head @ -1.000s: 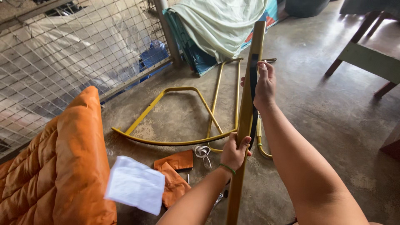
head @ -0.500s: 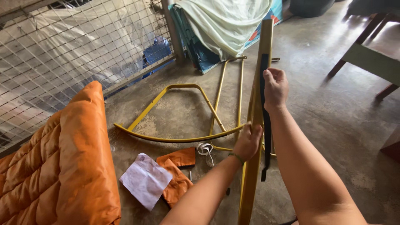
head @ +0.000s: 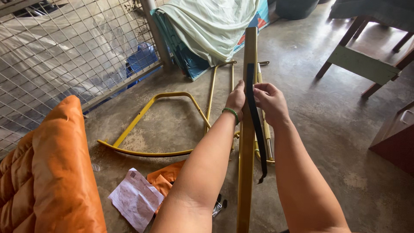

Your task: The person assembles a yellow metal furniture frame by applying black protective strips to the curved bars and attaching end caps. They handle the frame pieces, strips, and caps by hand, occasionally referring to an instruction sheet.

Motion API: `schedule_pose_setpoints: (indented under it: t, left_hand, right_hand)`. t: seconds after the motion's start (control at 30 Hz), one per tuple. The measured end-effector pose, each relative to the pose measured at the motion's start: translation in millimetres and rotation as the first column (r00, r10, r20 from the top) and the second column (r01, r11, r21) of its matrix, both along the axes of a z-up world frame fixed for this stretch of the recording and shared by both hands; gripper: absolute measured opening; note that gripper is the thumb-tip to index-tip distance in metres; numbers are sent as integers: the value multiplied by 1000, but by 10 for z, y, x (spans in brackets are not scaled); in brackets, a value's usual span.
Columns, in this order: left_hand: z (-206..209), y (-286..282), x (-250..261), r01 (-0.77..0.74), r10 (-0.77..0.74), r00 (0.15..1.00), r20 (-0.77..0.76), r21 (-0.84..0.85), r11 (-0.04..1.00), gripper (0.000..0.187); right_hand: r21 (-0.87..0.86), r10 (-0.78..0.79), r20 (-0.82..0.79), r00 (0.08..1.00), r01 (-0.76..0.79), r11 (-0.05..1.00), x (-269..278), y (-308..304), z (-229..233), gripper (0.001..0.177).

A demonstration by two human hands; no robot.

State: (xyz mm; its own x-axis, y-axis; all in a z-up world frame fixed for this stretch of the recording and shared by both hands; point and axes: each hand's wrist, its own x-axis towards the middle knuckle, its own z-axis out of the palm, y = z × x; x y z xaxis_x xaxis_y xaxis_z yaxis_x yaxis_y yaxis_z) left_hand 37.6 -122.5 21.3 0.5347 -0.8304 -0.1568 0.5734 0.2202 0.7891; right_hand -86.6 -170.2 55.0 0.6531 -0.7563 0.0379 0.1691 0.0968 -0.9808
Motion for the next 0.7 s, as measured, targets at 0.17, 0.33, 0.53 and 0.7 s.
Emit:
schedule_pose_setpoints:
  t: [0.17,0.33,0.53,0.7]
  left_hand:
    - [-25,-62,-136,69,-84,990,-111,-132,989,42]
    - [-58,-208,-186,-134,139,990,25,-161,978,41]
    - [-22,-160,-118,-134,129,991,-44,-122,983,56]
    - [95,-100,-237,-126,132,979,158,-50,991,55]
  right_hand:
    - [-119,-99,-55,994,92,989,-173,28,-48,19]
    - [78,-180,66,982,175,982,-62,86,-296,17]
    - [241,-180,164,970,137,961,-38,207,-322,13]
    - [92,-140,-35,990,142,986,-254,239,-212,15]
